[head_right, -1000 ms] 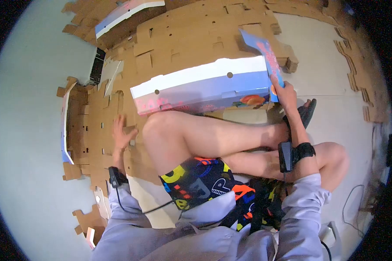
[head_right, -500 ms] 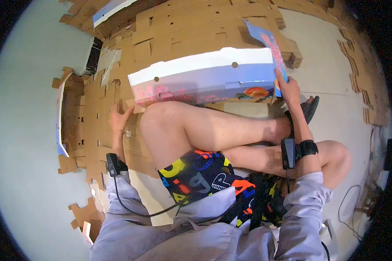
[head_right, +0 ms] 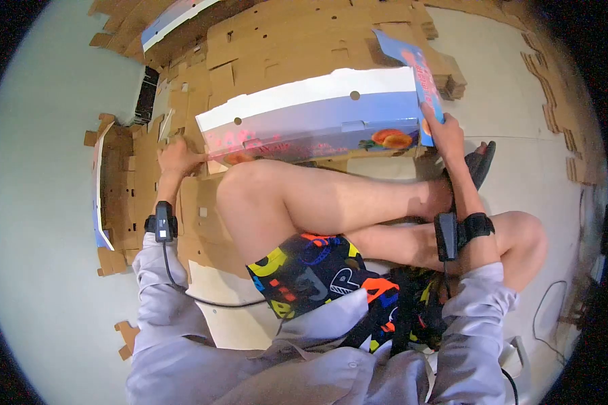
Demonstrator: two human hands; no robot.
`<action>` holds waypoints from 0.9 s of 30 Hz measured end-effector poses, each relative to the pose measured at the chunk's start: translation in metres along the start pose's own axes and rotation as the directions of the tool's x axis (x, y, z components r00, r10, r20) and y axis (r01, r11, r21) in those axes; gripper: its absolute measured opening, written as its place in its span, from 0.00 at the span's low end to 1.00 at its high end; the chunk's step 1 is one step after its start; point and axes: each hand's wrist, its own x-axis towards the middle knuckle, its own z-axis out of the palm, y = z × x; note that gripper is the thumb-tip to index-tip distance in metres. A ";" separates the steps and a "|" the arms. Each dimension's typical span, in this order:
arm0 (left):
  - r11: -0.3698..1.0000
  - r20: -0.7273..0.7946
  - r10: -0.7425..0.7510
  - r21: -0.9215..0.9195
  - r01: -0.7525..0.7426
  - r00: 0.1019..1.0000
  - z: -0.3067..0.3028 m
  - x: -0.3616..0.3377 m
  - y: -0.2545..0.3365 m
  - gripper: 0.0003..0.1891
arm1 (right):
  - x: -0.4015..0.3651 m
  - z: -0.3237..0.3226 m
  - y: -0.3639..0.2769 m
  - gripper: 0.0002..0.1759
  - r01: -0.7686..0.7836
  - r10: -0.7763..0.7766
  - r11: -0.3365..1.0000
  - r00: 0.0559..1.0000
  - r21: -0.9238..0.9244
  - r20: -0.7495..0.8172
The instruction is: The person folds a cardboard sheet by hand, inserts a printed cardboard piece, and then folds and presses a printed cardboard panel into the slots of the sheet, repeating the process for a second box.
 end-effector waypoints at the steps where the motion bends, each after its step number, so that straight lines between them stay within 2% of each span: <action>1: 0.999 -0.020 0.016 0.038 -0.015 1.000 0.000 0.000 0.008 0.42 | -0.004 0.000 -0.003 0.46 0.001 -0.001 1.000 1.000 0.010 0.010; 3: 0.993 -0.058 0.038 0.112 -0.032 0.998 -0.001 0.007 0.018 0.34 | -0.011 -0.001 -0.011 0.46 -0.004 0.004 0.999 1.000 0.033 -0.003; 6: 0.982 -0.021 0.085 0.173 -0.080 0.996 0.007 0.029 0.027 0.22 | -0.011 -0.003 -0.014 0.46 -0.001 0.000 1.000 1.000 0.031 0.016; 7: 0.990 -0.032 0.043 0.139 -0.038 0.999 0.002 0.032 0.031 0.17 | -0.010 -0.004 -0.012 0.46 0.000 0.000 1.000 1.000 0.024 0.026; 10: 0.997 0.150 0.072 -0.007 -0.072 0.986 -0.017 0.038 0.028 0.19 | -0.009 -0.002 -0.010 0.47 -0.020 0.020 1.000 1.000 -0.017 -0.013; 11: 0.983 0.119 0.137 -0.140 -0.120 0.983 -0.010 0.041 0.019 0.23 | -0.007 -0.001 -0.008 0.47 -0.014 0.014 1.000 1.000 -0.022 0.002; 13: 0.936 0.170 0.021 -0.350 0.040 0.985 0.003 0.048 0.012 0.24 | -0.007 0.000 -0.007 0.47 -0.021 0.021 1.000 1.000 0.008 0.005; 14: 0.885 0.206 -0.035 -0.447 0.126 0.978 0.009 0.050 0.008 0.25 | -0.008 0.000 -0.009 0.47 -0.021 0.021 1.000 1.000 0.020 0.007; 15: 0.734 0.234 -0.010 -0.659 0.166 0.972 0.018 0.052 -0.002 0.25 | -0.008 0.000 -0.010 0.47 -0.019 0.019 0.999 1.000 0.028 0.013; 17: 0.283 0.276 0.057 -0.926 0.249 0.959 0.035 0.052 -0.024 0.25 | -0.009 -0.002 -0.011 0.47 -0.012 0.011 0.999 1.000 0.033 0.026; 20: 0.031 0.329 0.172 -0.944 0.328 0.929 0.048 0.030 -0.049 0.22 | -0.006 0.001 -0.008 0.46 -0.009 0.008 1.000 1.000 0.018 0.020; 21: 0.092 0.225 0.287 -0.974 0.207 0.931 0.054 0.022 -0.051 0.21 | -0.005 0.002 -0.009 0.46 -0.002 0.002 1.000 1.000 0.025 0.013; 24: 0.071 0.161 0.273 -0.987 0.147 0.948 0.092 0.017 -0.049 0.24 | -0.009 0.002 -0.009 0.46 0.017 -0.017 1.000 1.000 0.017 -0.012; 25: 0.045 0.205 0.227 -0.979 0.200 0.952 0.067 -0.008 -0.029 0.28 | -0.007 0.003 -0.007 0.46 0.024 -0.024 1.000 0.999 0.003 -0.021; 27: -0.152 0.271 0.389 -0.924 0.351 0.880 0.071 -0.008 -0.012 0.30 | -0.006 0.004 -0.007 0.47 0.028 -0.027 1.000 0.999 0.009 -0.035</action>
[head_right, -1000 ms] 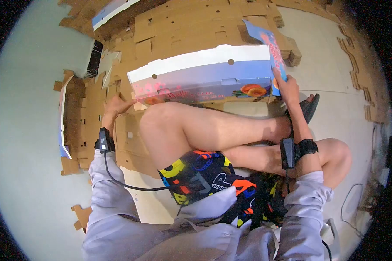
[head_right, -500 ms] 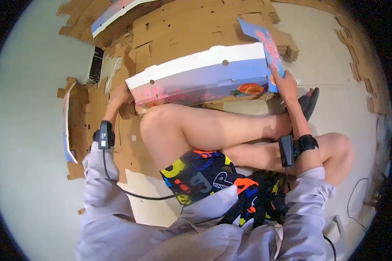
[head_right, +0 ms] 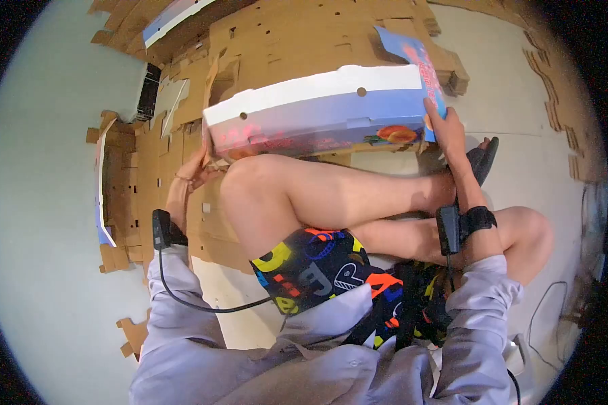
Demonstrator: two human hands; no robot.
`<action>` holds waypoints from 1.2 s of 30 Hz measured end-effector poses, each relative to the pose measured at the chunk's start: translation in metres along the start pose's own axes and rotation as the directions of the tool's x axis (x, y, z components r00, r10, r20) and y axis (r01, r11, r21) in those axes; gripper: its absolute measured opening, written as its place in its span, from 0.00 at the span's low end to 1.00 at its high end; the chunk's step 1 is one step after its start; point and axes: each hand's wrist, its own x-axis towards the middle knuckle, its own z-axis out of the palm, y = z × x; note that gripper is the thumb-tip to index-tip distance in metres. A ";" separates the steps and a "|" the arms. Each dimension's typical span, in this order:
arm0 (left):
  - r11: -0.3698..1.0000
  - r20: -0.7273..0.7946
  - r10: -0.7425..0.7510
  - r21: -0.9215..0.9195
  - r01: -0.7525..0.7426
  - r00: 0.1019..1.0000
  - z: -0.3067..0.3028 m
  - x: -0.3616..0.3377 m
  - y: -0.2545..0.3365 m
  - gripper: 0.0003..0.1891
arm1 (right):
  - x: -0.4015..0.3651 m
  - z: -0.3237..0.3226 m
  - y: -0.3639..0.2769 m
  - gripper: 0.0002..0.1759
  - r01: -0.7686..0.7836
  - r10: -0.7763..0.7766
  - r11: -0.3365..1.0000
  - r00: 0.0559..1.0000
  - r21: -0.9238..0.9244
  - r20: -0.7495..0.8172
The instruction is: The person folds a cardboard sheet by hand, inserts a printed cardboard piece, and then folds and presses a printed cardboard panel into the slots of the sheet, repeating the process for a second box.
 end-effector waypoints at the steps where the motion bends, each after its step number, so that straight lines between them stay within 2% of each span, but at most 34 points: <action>1: 0.992 0.087 -0.043 -0.115 0.053 0.995 0.001 0.006 -0.002 0.30 | -0.001 0.000 0.001 0.47 -0.005 0.006 1.000 1.000 0.017 -0.002; 2: 0.998 0.090 -0.065 0.015 0.064 0.994 -0.005 0.010 0.003 0.30 | -0.001 0.000 0.001 0.47 -0.010 0.011 0.999 1.000 0.033 -0.003; 8: 1.000 0.071 0.022 0.008 -0.023 0.997 -0.005 0.013 0.001 0.29 | 0.000 0.002 0.004 0.47 0.012 -0.011 1.000 0.999 0.027 -0.045; 11: 0.991 -0.005 0.088 -0.100 -0.088 0.996 0.008 0.007 -0.005 0.28 | 0.003 -0.002 0.004 0.50 -0.035 0.031 0.998 0.998 0.057 0.057; 14: 0.972 -0.039 0.076 -0.218 -0.083 0.996 -0.001 0.013 -0.023 0.26 | 0.015 0.008 0.021 0.51 -0.029 0.026 0.993 0.999 0.112 0.022; 17: 0.873 -0.187 -0.068 -0.486 -0.032 0.980 0.001 0.015 -0.042 0.25 | 0.024 0.014 0.032 0.48 -0.004 0.009 0.983 1.000 0.183 -0.029; 18: 0.834 -0.213 0.029 -0.533 -0.141 0.977 0.003 0.015 -0.053 0.22 | 0.025 0.013 0.031 0.47 -0.004 0.005 0.977 1.000 0.215 -0.008; 20: 0.828 -0.208 -0.006 -0.550 -0.112 0.978 0.004 0.024 -0.056 0.22 | 0.014 0.005 0.020 0.46 -0.012 0.000 0.961 0.999 0.276 0.044; 24: 0.806 -0.227 -0.082 -0.588 -0.069 0.971 -0.007 0.029 -0.058 0.21 | 0.012 0.003 0.012 0.44 -0.021 0.012 0.967 0.999 0.253 0.036; 27: 0.917 -0.521 0.101 -0.282 -0.283 0.847 0.039 0.005 -0.036 0.20 | 0.008 0.003 0.010 0.43 0.001 0.004 0.968 1.000 0.252 -0.018; 28: 0.897 -0.556 0.246 -0.181 -0.404 0.794 0.045 0.010 -0.038 0.20 | 0.012 0.005 0.014 0.43 0.004 0.000 0.969 1.000 0.245 -0.016; 30: 0.794 -0.578 0.510 0.031 -0.607 0.637 0.048 0.018 -0.050 0.21 | 0.017 0.006 0.024 0.43 -0.010 0.008 0.971 1.000 0.240 0.009; 33: 0.761 -0.480 0.636 0.259 -0.595 0.605 0.029 0.035 -0.065 0.22 | 0.014 0.007 0.019 0.44 -0.022 0.011 0.969 0.999 0.247 0.046; 34: 0.742 -0.465 0.644 0.185 -0.645 0.607 0.046 0.020 -0.056 0.23 | 0.014 0.008 0.020 0.44 -0.013 0.007 0.967 1.000 0.253 0.025; 36: 0.717 -0.364 0.618 -0.104 -0.690 0.697 0.058 -0.007 -0.044 0.23 | 0.014 0.005 0.019 0.44 -0.021 0.020 0.971 1.000 0.239 0.009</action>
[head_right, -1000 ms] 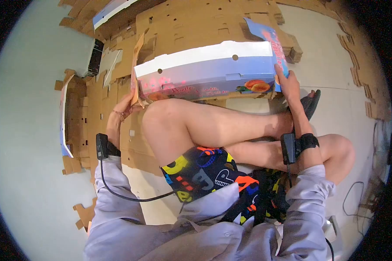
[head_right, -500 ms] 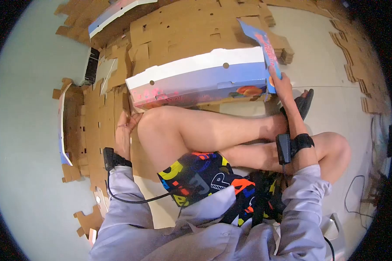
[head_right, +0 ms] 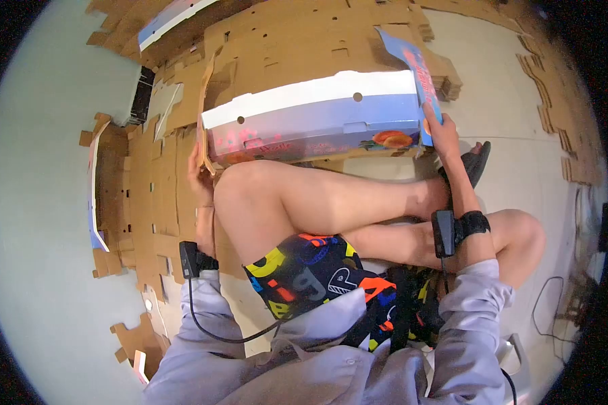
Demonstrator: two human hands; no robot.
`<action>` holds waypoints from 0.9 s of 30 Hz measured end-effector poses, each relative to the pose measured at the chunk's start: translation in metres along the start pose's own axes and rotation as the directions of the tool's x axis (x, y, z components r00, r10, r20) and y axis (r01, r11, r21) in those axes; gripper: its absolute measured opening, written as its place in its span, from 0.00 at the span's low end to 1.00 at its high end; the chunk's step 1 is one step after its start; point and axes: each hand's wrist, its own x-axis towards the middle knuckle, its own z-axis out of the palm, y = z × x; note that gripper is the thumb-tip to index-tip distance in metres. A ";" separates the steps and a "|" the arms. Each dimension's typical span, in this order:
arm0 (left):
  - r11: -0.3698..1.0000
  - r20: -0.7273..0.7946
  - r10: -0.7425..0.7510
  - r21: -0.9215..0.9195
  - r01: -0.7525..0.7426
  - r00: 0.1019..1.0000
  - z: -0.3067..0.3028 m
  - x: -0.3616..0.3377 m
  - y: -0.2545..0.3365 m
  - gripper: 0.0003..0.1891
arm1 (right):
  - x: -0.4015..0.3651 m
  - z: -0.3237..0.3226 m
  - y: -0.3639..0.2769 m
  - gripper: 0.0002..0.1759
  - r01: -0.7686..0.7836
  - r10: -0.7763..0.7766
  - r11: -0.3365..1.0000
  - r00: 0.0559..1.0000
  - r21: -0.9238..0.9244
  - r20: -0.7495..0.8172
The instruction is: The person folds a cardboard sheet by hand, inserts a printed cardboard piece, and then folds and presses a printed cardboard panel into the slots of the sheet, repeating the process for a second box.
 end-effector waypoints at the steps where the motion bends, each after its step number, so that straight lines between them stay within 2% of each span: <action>1: 0.989 0.064 -0.041 -0.139 0.050 0.997 0.003 -0.005 0.006 0.23 | -0.003 -0.002 -0.004 0.44 -0.016 0.016 1.000 1.000 -0.021 0.008; 4: 0.986 -0.010 -0.014 0.167 0.016 1.000 0.009 -0.002 0.010 0.24 | -0.002 -0.001 -0.002 0.45 -0.023 0.023 1.000 1.000 -0.014 0.014; 7: 0.827 -0.071 0.318 0.509 -0.240 0.945 0.014 0.010 -0.005 0.25 | -0.001 0.002 0.000 0.45 0.007 -0.008 1.000 1.000 -0.027 -0.019; 10: 0.857 -0.298 0.331 0.492 -0.153 0.895 -0.010 0.033 -0.049 0.20 | -0.002 0.001 0.002 0.45 0.033 -0.035 0.998 0.999 -0.057 -0.036; 13: 0.913 -0.588 0.281 0.408 -0.021 0.758 0.032 0.024 -0.025 0.15 | -0.017 -0.003 -0.017 0.46 0.016 -0.026 0.989 0.997 -0.146 -0.068; 14: 0.853 -0.446 0.388 0.505 -0.131 0.806 0.001 0.036 -0.056 0.15 | -0.019 -0.003 -0.021 0.46 -0.005 -0.007 0.981 0.998 -0.196 -0.062; 17: 0.868 -0.301 0.342 0.464 -0.177 0.890 0.000 0.030 -0.046 0.16 | -0.018 -0.007 -0.028 0.47 -0.033 0.022 0.942 0.999 -0.334 -0.036; 21: 0.801 -0.085 0.414 0.507 -0.319 0.906 0.015 0.016 -0.023 0.23 | -0.028 -0.017 -0.051 0.48 -0.035 0.054 0.861 0.998 -0.507 0.022; 24: 0.804 -0.025 0.312 0.540 -0.250 0.950 0.010 0.017 -0.011 0.25 | -0.027 -0.015 -0.041 0.47 -0.027 0.019 0.891 1.000 -0.453 -0.020; 26: 0.867 -0.032 0.270 0.444 -0.228 0.962 0.008 0.023 -0.011 0.27 | -0.020 -0.016 -0.042 0.46 -0.021 0.017 0.920 1.000 -0.391 -0.014; 27: 0.894 -0.035 0.246 0.394 -0.213 0.969 0.006 0.025 -0.012 0.27 | -0.018 -0.019 -0.046 0.46 -0.015 0.015 0.906 1.000 -0.422 -0.003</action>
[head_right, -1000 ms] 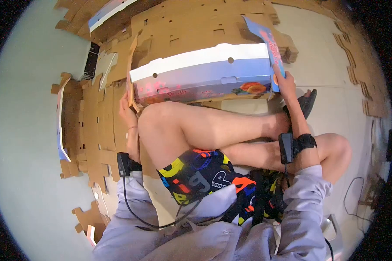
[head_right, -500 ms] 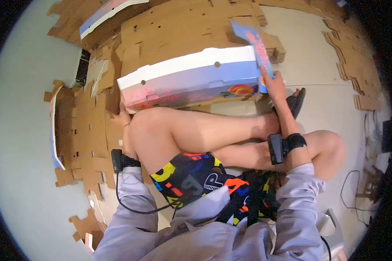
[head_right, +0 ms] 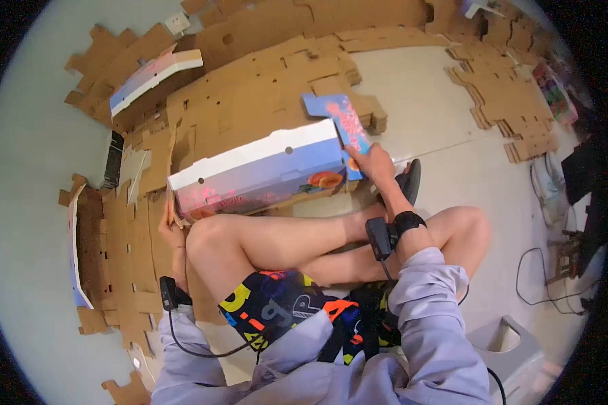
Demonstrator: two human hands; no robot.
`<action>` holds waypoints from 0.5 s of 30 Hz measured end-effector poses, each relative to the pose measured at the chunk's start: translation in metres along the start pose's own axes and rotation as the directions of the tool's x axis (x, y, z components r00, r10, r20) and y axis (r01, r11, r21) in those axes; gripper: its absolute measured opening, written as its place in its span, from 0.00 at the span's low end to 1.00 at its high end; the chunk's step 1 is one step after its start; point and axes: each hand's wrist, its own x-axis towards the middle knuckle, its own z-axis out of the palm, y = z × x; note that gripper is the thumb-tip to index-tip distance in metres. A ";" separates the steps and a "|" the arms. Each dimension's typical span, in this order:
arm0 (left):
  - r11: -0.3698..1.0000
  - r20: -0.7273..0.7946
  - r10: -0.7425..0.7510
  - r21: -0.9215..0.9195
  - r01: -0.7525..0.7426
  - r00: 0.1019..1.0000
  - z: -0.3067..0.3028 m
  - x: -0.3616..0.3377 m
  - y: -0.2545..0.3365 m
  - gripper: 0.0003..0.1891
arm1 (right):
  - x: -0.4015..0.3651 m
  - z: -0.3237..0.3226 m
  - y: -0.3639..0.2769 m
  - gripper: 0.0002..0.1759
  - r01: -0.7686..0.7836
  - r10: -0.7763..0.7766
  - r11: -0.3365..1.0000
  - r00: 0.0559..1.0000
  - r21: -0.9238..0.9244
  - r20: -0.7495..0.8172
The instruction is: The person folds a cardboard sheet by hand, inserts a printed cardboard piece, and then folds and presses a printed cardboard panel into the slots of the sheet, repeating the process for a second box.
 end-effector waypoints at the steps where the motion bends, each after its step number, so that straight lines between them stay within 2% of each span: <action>1: 0.997 0.018 -0.074 0.034 0.074 0.997 -0.006 0.004 -0.002 0.27 | 0.001 -0.006 -0.005 0.47 0.007 -0.007 0.999 1.000 -0.036 0.010; 4: 0.992 0.078 0.043 0.112 -0.051 0.996 -0.013 0.015 0.023 0.25 | 0.018 -0.017 -0.011 0.49 -0.001 0.002 0.999 1.000 -0.037 0.022; 6: 0.999 0.050 0.036 0.037 -0.037 0.998 -0.013 0.029 0.049 0.25 | 0.042 -0.035 -0.010 0.49 0.046 -0.046 0.998 0.999 -0.048 -0.016; 7: 0.994 0.059 0.110 0.004 -0.110 0.992 -0.015 0.044 0.045 0.26 | 0.052 -0.040 -0.007 0.50 0.159 -0.162 0.987 0.961 -0.032 -0.222; 8: 0.984 0.081 0.176 -0.001 -0.176 0.981 -0.017 0.056 0.047 0.26 | 0.043 -0.062 -0.014 0.49 0.227 -0.192 0.968 0.946 0.110 -0.261; 10: 0.962 -0.034 0.274 -0.004 -0.274 0.961 0.000 0.062 0.112 0.22 | 0.024 -0.120 -0.041 0.39 0.131 -0.106 0.947 0.990 0.293 -0.098; 11: 0.948 -0.095 0.318 0.010 -0.319 0.943 0.002 0.072 0.141 0.20 | 0.028 -0.133 -0.045 0.36 0.160 -0.100 0.859 0.984 0.487 -0.146; 12: 0.914 -0.094 0.405 0.081 -0.398 0.909 0.004 0.090 0.161 0.19 | 0.035 -0.151 -0.046 0.33 0.195 -0.089 0.735 0.977 0.649 -0.193; 13: 0.881 -0.097 0.465 0.152 -0.449 0.880 0.009 0.117 0.182 0.20 | 0.047 -0.180 -0.066 0.28 0.256 -0.092 0.694 0.959 0.673 -0.269; 14: 0.911 -0.128 0.327 -0.222 -0.349 0.936 0.017 0.126 0.204 0.23 | 0.048 -0.205 -0.073 0.24 0.309 -0.085 0.647 0.938 0.697 -0.337; 15: 0.796 -0.107 0.185 -0.566 -0.213 0.977 0.027 0.129 0.239 0.27 | 0.054 -0.229 -0.078 0.21 0.384 -0.137 0.463 0.922 0.799 -0.363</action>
